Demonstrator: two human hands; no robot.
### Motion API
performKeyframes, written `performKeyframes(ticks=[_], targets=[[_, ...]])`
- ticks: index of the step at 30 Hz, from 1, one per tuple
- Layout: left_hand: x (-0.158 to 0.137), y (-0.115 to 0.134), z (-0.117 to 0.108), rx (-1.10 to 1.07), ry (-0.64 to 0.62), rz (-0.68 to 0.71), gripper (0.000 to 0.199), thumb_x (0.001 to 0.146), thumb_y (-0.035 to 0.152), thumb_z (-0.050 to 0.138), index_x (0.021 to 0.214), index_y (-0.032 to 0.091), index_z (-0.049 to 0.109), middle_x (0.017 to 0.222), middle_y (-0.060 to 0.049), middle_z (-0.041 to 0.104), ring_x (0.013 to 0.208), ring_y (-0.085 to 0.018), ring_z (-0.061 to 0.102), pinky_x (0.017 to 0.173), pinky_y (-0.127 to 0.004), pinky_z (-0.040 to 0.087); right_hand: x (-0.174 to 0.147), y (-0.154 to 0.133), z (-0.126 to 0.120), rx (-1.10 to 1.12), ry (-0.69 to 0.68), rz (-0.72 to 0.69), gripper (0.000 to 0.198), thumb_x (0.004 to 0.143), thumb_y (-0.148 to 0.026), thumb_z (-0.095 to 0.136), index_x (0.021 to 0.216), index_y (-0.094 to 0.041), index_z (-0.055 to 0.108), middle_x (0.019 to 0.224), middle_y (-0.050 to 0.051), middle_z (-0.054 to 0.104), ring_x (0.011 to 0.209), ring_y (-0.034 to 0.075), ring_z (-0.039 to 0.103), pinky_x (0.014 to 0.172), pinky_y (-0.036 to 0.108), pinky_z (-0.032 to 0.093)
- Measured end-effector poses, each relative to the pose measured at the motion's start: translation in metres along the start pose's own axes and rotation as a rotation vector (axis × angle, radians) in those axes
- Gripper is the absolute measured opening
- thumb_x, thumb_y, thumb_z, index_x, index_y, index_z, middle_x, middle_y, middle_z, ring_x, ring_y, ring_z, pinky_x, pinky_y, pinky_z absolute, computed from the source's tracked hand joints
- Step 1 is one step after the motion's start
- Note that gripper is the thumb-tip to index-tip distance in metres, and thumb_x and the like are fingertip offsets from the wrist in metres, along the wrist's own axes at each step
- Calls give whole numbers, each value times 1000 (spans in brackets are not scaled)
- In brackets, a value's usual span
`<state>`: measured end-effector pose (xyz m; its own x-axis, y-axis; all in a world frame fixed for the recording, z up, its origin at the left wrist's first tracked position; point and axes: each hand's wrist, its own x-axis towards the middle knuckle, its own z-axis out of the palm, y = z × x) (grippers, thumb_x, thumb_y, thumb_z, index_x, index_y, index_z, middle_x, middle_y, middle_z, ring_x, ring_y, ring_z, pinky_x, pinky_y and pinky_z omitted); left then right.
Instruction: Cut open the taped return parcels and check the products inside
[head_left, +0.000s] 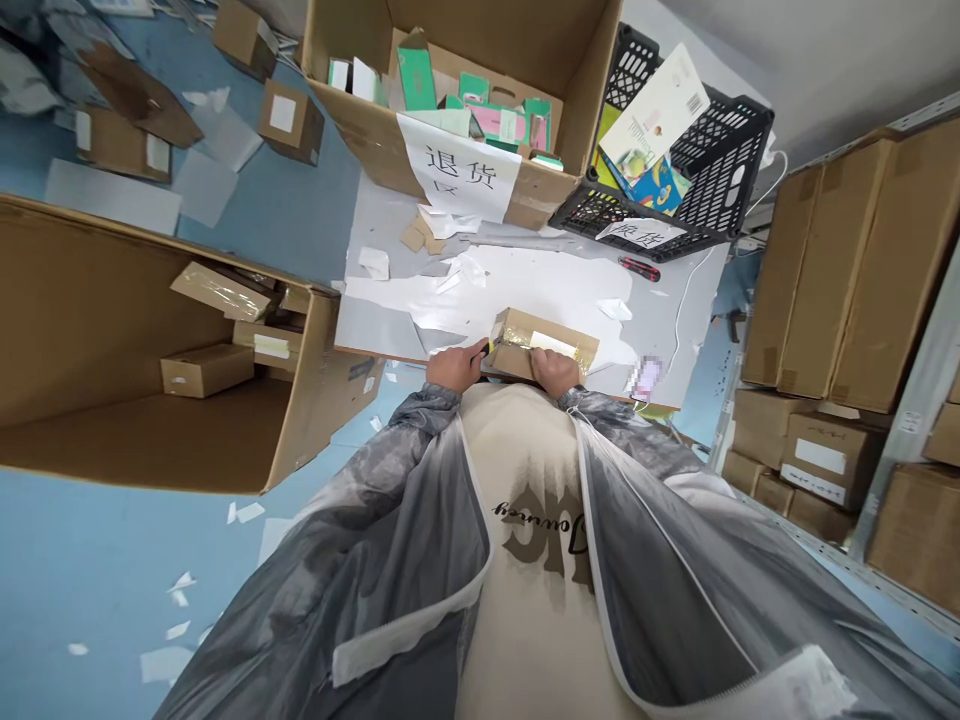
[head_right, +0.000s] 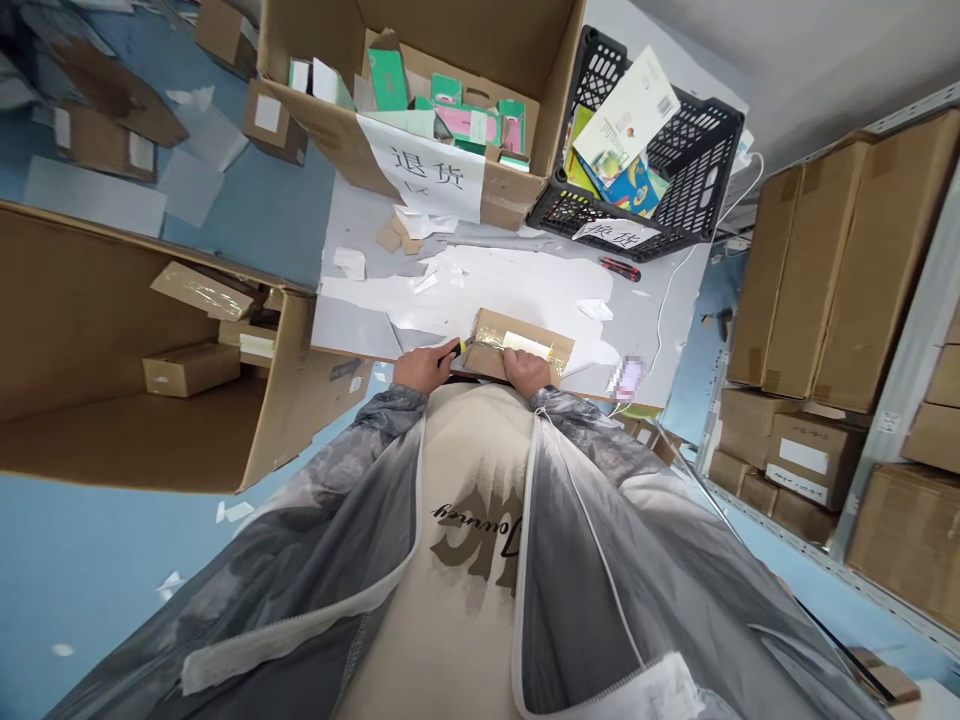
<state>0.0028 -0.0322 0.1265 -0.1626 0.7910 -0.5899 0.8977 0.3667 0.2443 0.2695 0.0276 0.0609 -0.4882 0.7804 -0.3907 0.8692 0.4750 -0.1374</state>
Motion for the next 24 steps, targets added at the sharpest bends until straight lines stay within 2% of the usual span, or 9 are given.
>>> performKeyframes(ticks=[3, 5, 7, 10, 16, 21, 24], targets=[[3, -3, 1, 13, -12, -10, 61, 126, 50, 53, 183, 36, 70, 139, -20, 91, 125, -41, 85, 103, -43, 59, -12, -2, 6, 21, -11, -96, 53, 127, -56, 54, 151, -15, 78, 151, 27, 81, 113, 34, 77, 86, 35, 55], [6, -8, 1, 12, -12, -14, 62, 127, 51, 52, 184, 35, 69, 139, -20, 91, 126, -41, 84, 102, -43, 59, -17, -2, 9, 11, -56, -140, 57, 124, -56, 59, 161, -13, 72, 176, 30, 67, 127, 39, 75, 91, 40, 61], [11, -13, -2, 12, -14, -9, 61, 126, 51, 54, 183, 38, 70, 140, -19, 91, 127, -42, 84, 103, -43, 59, -18, -3, 10, 12, -115, -150, 55, 122, -51, 64, 161, -14, 71, 185, 29, 59, 134, 40, 74, 94, 42, 64], [18, -18, -8, 20, -20, 22, 59, 124, 52, 57, 180, 43, 73, 142, -16, 91, 129, -42, 83, 104, -45, 60, -14, -8, 6, 39, -135, -104, 50, 118, -41, 69, 162, -16, 68, 181, 27, 61, 131, 38, 75, 96, 41, 65], [25, -29, -17, 37, -2, 69, 59, 124, 48, 56, 181, 41, 72, 144, -14, 91, 131, -41, 84, 106, -45, 62, -3, -16, -7, 22, -104, -19, 67, 110, -34, 80, 173, -20, 61, 169, 22, 63, 117, 33, 77, 88, 37, 60], [26, -53, -5, 4, -116, 216, 52, 118, 43, 69, 169, 41, 83, 139, -8, 94, 130, -37, 86, 108, -38, 63, 3, -12, -11, -17, -91, 29, 67, 111, -36, 81, 173, -21, 60, 163, 21, 64, 111, 30, 78, 83, 35, 55], [24, -65, 5, -75, -116, 219, 48, 115, 40, 76, 160, 40, 90, 133, -6, 95, 127, -36, 88, 105, -36, 65, 10, -14, -15, -21, -94, 15, 66, 108, -34, 84, 169, -22, 62, 160, 20, 66, 108, 30, 79, 83, 35, 56]])
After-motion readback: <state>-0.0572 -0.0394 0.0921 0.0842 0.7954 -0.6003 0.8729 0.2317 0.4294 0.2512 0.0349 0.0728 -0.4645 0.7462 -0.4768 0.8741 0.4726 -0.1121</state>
